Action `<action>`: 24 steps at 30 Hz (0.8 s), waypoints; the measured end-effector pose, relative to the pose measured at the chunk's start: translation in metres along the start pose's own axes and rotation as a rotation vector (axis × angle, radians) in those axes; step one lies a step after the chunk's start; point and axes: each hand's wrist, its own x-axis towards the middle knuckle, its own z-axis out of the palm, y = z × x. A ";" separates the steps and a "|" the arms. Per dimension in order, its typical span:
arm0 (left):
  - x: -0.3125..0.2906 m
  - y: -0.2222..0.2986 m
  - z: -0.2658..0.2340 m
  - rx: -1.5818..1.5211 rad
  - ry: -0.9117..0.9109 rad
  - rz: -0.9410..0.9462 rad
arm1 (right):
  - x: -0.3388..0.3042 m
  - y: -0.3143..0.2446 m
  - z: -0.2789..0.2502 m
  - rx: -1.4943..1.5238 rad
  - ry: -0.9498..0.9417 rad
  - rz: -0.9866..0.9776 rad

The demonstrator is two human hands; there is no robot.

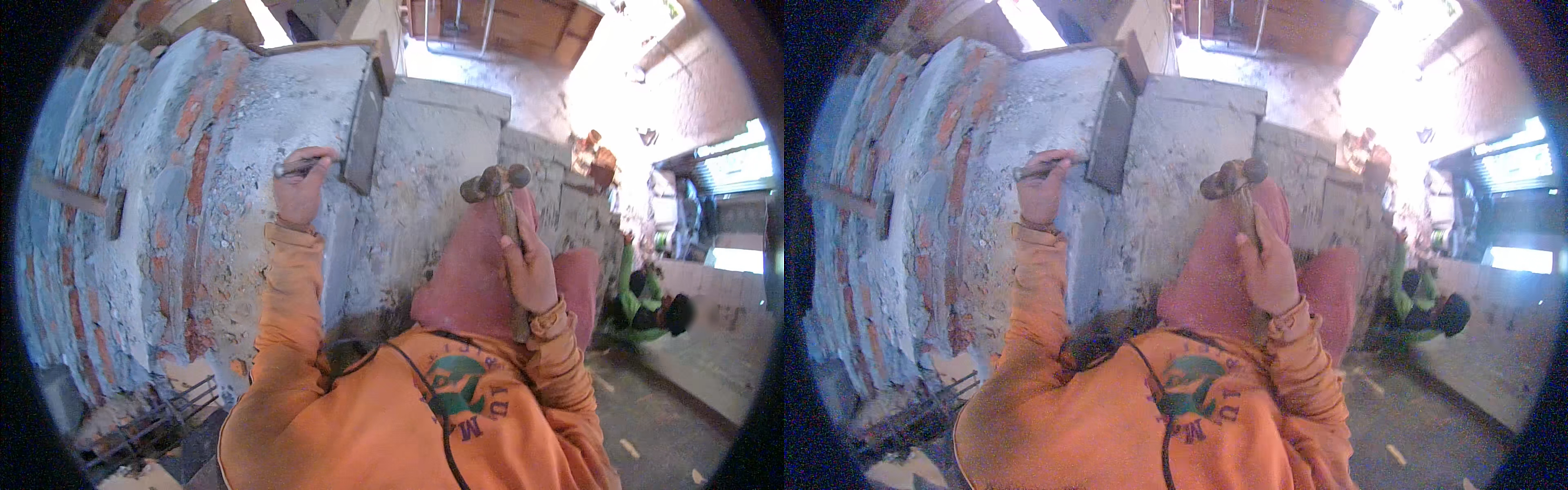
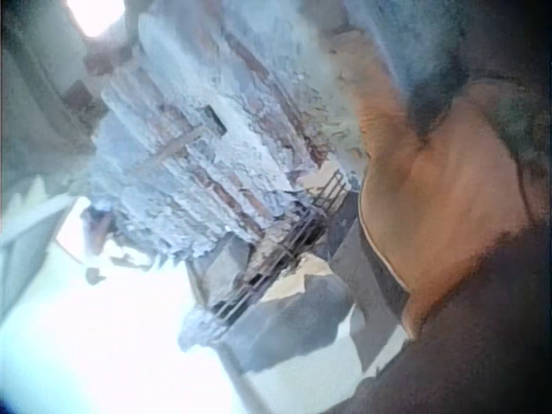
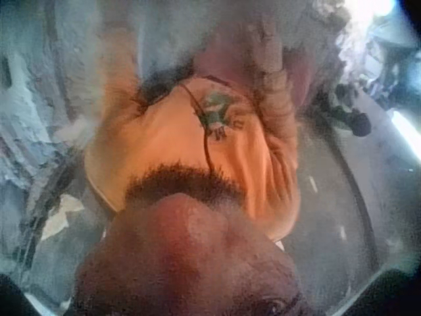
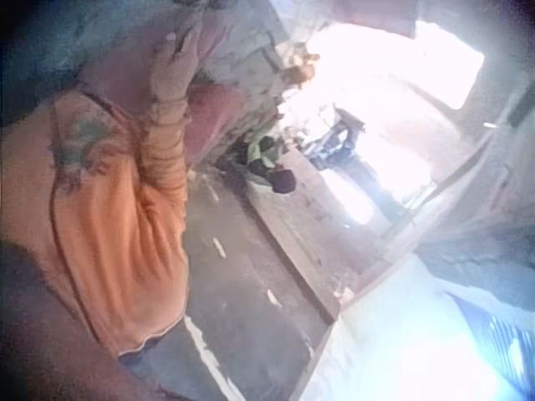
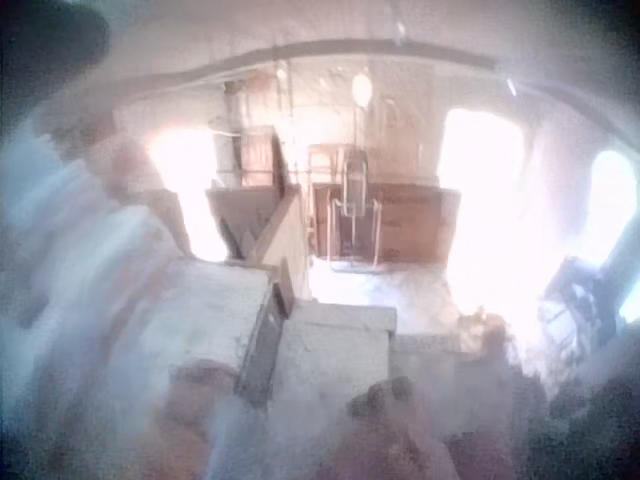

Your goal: The person uses a hammer and a chisel to chip away at and remove sections of tile and concrete from the surface of a set of stairs.

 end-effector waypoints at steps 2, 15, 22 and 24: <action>-0.025 -0.017 0.008 0.148 0.045 0.161 | -0.009 0.010 -0.007 0.074 -0.041 0.155; -0.031 -0.010 0.018 0.180 0.221 0.151 | -0.005 0.069 0.003 0.277 -0.010 0.087; -0.008 -0.003 0.017 0.022 0.188 0.126 | 0.003 0.043 0.011 -0.012 -0.055 -0.234; 0.005 -0.018 0.023 -0.136 0.212 0.094 | 0.009 0.018 0.011 -0.026 -0.127 -0.275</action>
